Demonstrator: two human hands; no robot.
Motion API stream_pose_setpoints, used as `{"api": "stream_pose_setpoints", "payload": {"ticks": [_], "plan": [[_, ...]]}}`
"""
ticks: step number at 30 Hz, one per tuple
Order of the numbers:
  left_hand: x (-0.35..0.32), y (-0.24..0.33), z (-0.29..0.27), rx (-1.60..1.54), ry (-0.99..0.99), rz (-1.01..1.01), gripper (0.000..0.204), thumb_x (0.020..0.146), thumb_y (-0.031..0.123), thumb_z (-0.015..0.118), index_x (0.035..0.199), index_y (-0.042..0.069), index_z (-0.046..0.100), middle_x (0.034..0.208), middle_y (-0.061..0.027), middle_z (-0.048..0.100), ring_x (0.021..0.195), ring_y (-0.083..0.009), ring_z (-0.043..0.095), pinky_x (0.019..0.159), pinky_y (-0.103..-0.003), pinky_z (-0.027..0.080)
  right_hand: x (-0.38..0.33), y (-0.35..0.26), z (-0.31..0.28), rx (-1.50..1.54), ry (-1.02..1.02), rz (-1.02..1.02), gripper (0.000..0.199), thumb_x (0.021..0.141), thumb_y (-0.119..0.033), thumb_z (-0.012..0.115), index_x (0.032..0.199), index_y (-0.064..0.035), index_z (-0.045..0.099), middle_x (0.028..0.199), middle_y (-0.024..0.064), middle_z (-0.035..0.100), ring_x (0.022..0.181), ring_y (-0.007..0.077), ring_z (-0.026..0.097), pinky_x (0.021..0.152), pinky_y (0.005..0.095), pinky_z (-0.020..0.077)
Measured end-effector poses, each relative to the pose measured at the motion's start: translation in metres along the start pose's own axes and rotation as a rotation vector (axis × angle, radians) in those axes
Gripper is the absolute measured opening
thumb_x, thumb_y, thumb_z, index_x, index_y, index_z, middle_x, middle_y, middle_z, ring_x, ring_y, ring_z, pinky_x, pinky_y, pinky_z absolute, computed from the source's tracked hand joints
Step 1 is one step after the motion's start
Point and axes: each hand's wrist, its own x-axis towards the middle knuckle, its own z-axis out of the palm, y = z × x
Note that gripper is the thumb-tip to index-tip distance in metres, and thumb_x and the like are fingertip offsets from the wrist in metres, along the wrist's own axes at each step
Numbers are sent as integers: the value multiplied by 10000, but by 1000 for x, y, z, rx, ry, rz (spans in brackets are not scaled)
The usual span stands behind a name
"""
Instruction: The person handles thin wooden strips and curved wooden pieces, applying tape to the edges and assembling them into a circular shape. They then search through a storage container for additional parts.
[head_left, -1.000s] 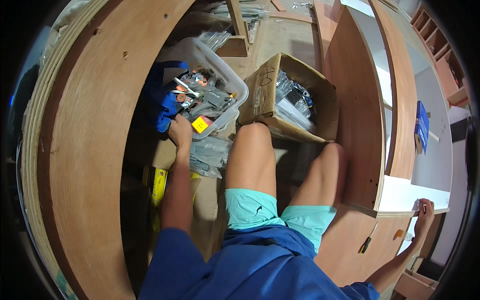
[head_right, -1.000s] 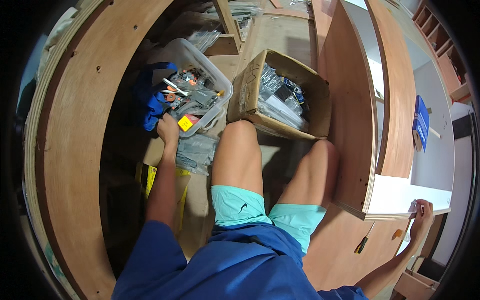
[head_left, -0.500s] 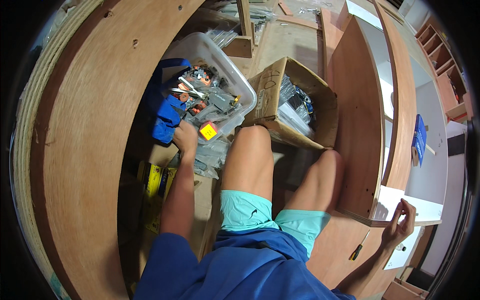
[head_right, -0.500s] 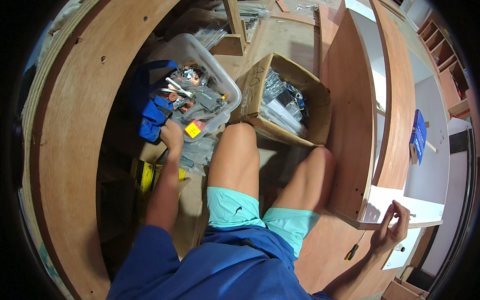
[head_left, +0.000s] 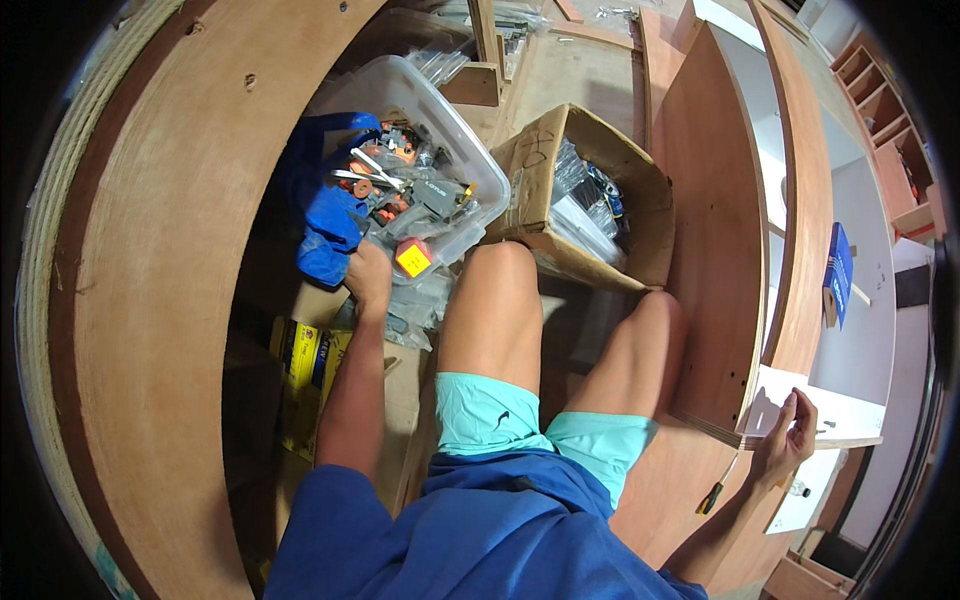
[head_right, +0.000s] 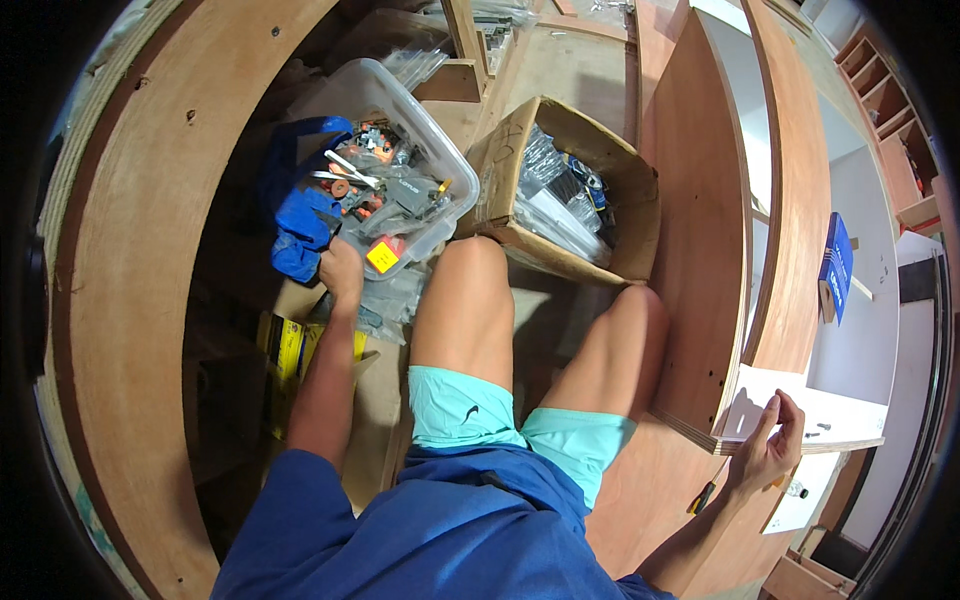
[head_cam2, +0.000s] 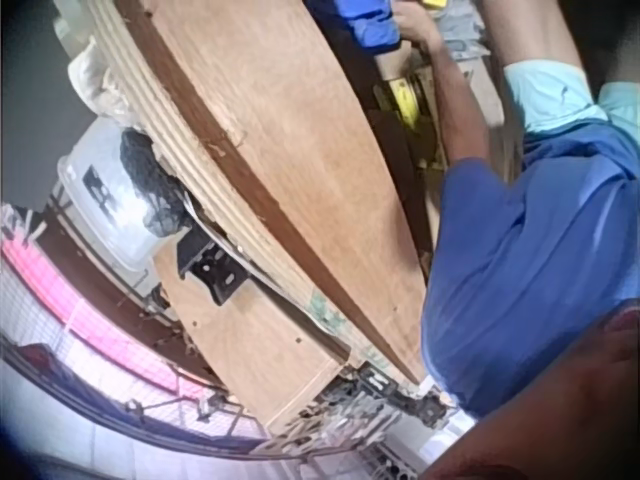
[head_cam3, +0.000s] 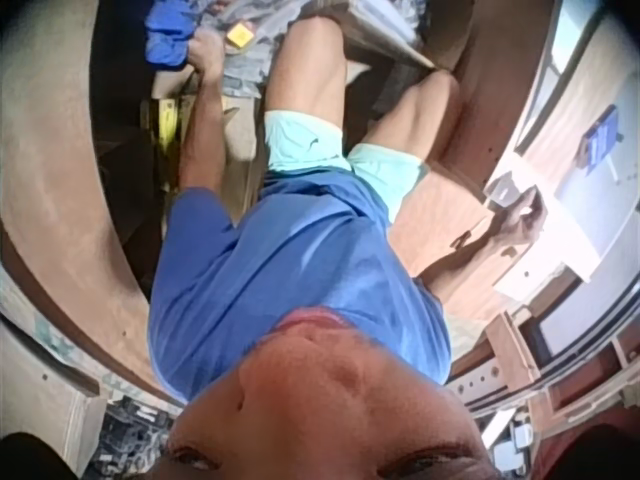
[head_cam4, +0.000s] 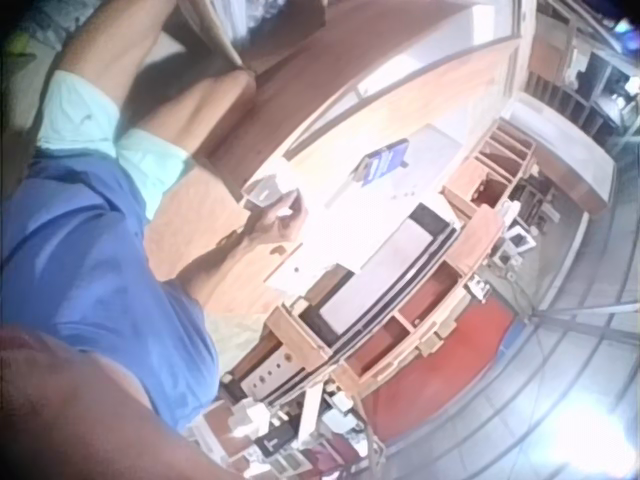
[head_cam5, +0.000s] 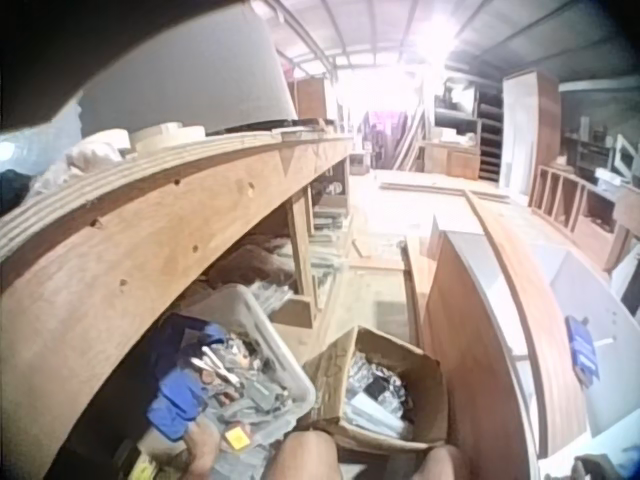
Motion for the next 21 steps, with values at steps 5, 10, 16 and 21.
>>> {"api": "stream_pose_setpoints", "payload": {"ticks": [5, 10, 16, 21], "plan": [[8, -3, -5, 31, 8, 40, 628, 1012, 404, 406, 989, -150, 701, 1039, -418, 651, 1071, -582, 608, 972, -589, 445, 2, 4, 1, -7, -13, 45, 174, 1020, -87, 647, 1079, 64, 710, 946, 92, 706, 875, 146, 633, 823, 289, 508], [20, 48, -33, 133, -130, -132, 534, 988, 321, 478, 963, -165, 697, 1040, -414, 649, 1044, -570, 609, 946, -584, 446, 2, 1, 2, 6, -13, 15, 171, 1021, -88, 646, 1066, 64, 709, 922, 87, 702, 866, 141, 628, 818, 289, 506], [53, 73, -49, 86, -134, -218, 628, 1008, 428, 446, 1111, -149, 672, 1164, -391, 647, 1177, -526, 595, 1003, -530, 445, 2, -5, -1, -24, -15, 39, 170, 1022, -88, 643, 1054, 66, 708, 915, 93, 705, 858, 143, 627, 814, 290, 505], [121, 37, -53, -564, -179, -336, 515, 1063, 470, 424, 1349, 80, 600, 1282, -160, 672, 1113, -328, 641, 886, -452, 537, 3, -5, 1, -27, -61, 42, 167, 1019, -95, 647, 1046, 57, 710, 909, 92, 709, 844, 145, 629, 797, 295, 508]]}}
